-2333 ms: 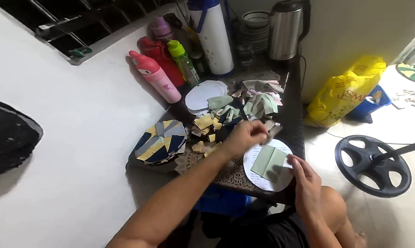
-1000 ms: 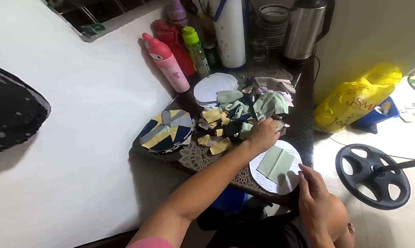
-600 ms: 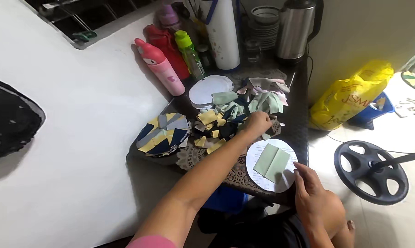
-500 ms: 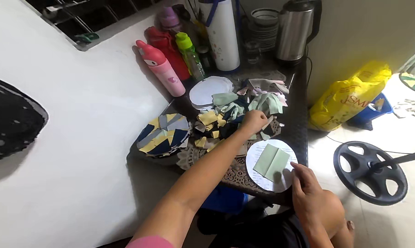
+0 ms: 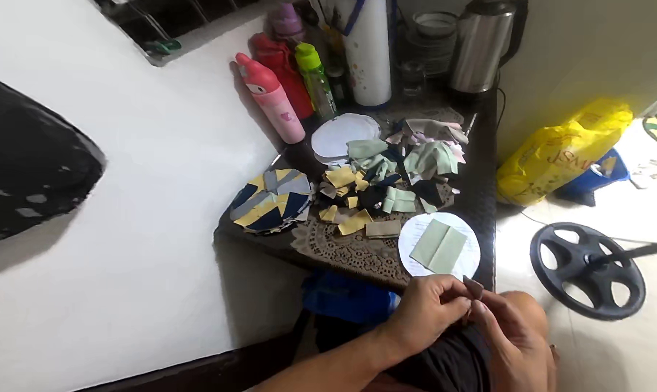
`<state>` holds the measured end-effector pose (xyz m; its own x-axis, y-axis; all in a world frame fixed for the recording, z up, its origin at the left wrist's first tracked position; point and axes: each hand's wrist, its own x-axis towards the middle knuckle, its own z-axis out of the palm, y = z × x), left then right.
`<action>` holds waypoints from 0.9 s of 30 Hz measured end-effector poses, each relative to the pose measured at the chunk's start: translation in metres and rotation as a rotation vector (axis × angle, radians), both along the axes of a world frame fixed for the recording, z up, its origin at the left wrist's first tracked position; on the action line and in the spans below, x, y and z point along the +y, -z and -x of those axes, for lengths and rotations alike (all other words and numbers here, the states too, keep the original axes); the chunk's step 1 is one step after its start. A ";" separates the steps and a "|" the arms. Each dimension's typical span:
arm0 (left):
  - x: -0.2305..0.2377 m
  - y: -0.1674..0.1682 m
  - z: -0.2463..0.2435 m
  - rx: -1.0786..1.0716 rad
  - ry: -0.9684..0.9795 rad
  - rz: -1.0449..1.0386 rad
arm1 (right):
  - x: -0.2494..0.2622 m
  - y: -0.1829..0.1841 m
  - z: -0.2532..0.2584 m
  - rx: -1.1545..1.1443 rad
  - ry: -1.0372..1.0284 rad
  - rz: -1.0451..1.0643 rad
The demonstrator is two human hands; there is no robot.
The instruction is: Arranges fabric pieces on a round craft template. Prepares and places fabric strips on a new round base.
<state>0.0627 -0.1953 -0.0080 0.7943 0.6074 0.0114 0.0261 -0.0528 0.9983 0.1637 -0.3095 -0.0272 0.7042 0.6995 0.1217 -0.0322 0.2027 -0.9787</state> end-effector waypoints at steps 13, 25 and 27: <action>-0.051 0.021 -0.010 0.136 0.201 0.346 | -0.082 0.028 0.008 0.178 0.181 0.067; -0.041 0.029 -0.005 0.180 0.134 0.895 | -0.098 0.035 -0.003 0.738 0.233 0.018; -0.041 0.031 -0.003 0.180 0.168 0.845 | -0.100 0.038 -0.004 0.721 0.226 0.036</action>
